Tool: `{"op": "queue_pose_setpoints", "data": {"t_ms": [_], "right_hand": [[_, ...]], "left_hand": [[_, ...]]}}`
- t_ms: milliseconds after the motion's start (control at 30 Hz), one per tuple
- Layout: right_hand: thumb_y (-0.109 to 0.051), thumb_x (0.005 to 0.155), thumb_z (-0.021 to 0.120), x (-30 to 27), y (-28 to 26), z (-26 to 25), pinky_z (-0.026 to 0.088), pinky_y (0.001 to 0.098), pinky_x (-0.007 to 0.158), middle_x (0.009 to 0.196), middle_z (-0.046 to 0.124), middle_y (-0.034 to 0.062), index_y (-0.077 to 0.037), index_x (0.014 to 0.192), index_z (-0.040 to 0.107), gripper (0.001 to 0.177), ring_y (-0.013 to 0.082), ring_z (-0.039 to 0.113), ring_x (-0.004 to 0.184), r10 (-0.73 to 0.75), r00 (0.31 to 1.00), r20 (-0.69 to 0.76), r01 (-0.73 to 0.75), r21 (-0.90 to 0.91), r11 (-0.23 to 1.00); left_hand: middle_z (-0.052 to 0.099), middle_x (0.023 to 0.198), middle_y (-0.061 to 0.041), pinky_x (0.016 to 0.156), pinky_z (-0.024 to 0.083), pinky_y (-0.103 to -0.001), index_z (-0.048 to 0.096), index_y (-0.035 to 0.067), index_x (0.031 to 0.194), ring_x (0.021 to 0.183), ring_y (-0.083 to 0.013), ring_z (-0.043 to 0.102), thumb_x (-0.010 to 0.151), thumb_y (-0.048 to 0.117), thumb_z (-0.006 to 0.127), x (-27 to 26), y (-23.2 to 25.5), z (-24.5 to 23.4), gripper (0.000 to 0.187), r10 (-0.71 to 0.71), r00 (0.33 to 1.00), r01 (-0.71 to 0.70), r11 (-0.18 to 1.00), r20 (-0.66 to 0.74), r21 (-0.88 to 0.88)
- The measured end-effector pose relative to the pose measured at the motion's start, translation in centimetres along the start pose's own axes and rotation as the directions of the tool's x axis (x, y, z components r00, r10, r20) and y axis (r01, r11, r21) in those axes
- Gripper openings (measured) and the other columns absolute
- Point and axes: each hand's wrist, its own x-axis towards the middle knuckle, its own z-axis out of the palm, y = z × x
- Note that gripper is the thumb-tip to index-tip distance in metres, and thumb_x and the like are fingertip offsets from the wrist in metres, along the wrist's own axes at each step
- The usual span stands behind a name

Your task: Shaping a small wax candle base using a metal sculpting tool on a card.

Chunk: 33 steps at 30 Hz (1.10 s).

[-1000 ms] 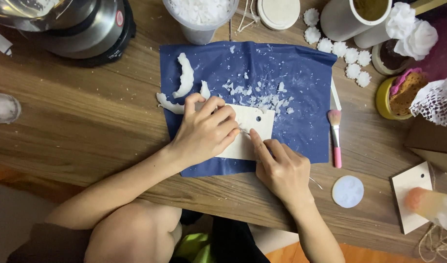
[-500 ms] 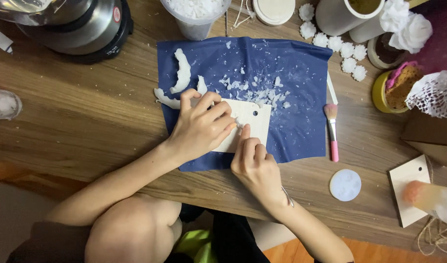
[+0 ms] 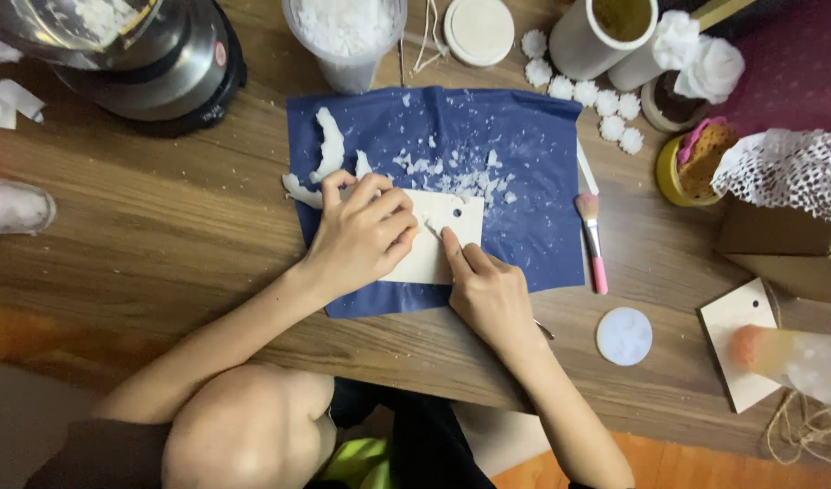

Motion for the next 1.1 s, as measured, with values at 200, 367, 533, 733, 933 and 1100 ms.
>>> {"op": "queue_pose_setpoints", "data": {"t_ms": [200,367,533,733,933,1100], "right_hand": [[-0.005,0.067,0.054,0.5,0.4,-1.9,0.047,0.0275,0.044,0.065,0.050,0.0014,-0.012,0.116,0.064,0.051,0.0189,0.055,0.049,0.090,0.996,0.001,-0.090,0.042,0.995],[-0.006,0.067,0.048,0.9,-1.0,-1.7,0.047,0.0225,0.044,0.066,0.049,-0.0004,-0.011,0.117,0.063,0.053,0.0147,0.053,0.050,0.033,0.999,0.002,-0.033,-0.028,0.999],[-0.008,0.068,0.047,0.8,-1.6,-1.4,0.048,0.0216,0.046,0.069,0.049,-0.0002,-0.010,0.120,0.061,0.054,0.0131,0.053,0.054,0.009,0.999,0.034,-0.005,-0.131,0.991],[-0.011,0.072,0.047,2.6,-3.5,-3.0,0.040,0.0162,0.041,0.069,0.043,-0.0027,-0.011,0.111,0.064,0.043,0.0080,0.049,0.055,-0.083,0.992,0.096,0.121,-0.503,0.856],[-0.011,0.071,0.053,2.7,-1.1,-2.6,0.047,0.0235,0.040,0.068,0.050,0.0000,-0.010,0.114,0.064,0.044,0.0125,0.057,0.054,-0.049,0.995,0.084,0.069,-0.254,0.965],[-0.007,0.075,0.049,2.6,-0.4,-3.3,0.045,0.0172,0.047,0.071,0.051,-0.0001,-0.011,0.120,0.064,0.048,0.0117,0.052,0.052,0.020,0.997,-0.076,-0.028,-0.113,0.993]], "left_hand": [[0.054,0.075,0.002,0.080,0.028,-0.044,0.060,0.014,0.064,0.084,-0.0180,0.049,0.081,0.014,0.067,-0.1,-0.4,0.6,0.018,-0.016,1.000,0.015,1.000,-0.021,-0.019],[0.053,0.074,0.002,0.081,0.028,-0.044,0.061,0.014,0.064,0.084,-0.0183,0.049,0.080,0.014,0.069,0.1,-0.2,0.4,0.018,-0.024,1.000,0.024,0.999,-0.005,-0.027],[0.051,0.071,0.003,0.080,0.028,-0.045,0.063,0.013,0.065,0.084,-0.0183,0.049,0.079,0.013,0.071,-0.1,-0.1,0.4,0.017,-0.020,1.000,0.021,0.999,0.013,-0.039],[0.049,0.071,0.002,0.081,0.027,-0.045,0.063,0.014,0.066,0.084,-0.0190,0.049,0.080,0.013,0.071,-0.1,-0.1,0.2,0.015,-0.018,0.999,0.019,0.999,0.032,-0.043],[0.055,0.080,0.003,0.082,0.027,-0.045,0.064,0.015,0.073,0.090,-0.0188,0.049,0.076,0.012,0.071,0.2,-0.3,-0.6,0.008,-0.035,0.996,0.039,0.998,0.077,-0.052],[0.056,0.084,0.002,0.083,0.026,-0.045,0.065,0.014,0.085,0.089,-0.0202,0.050,0.077,0.014,0.069,0.6,-1.0,-1.8,0.009,-0.103,0.985,0.112,0.992,0.139,-0.057]]}}
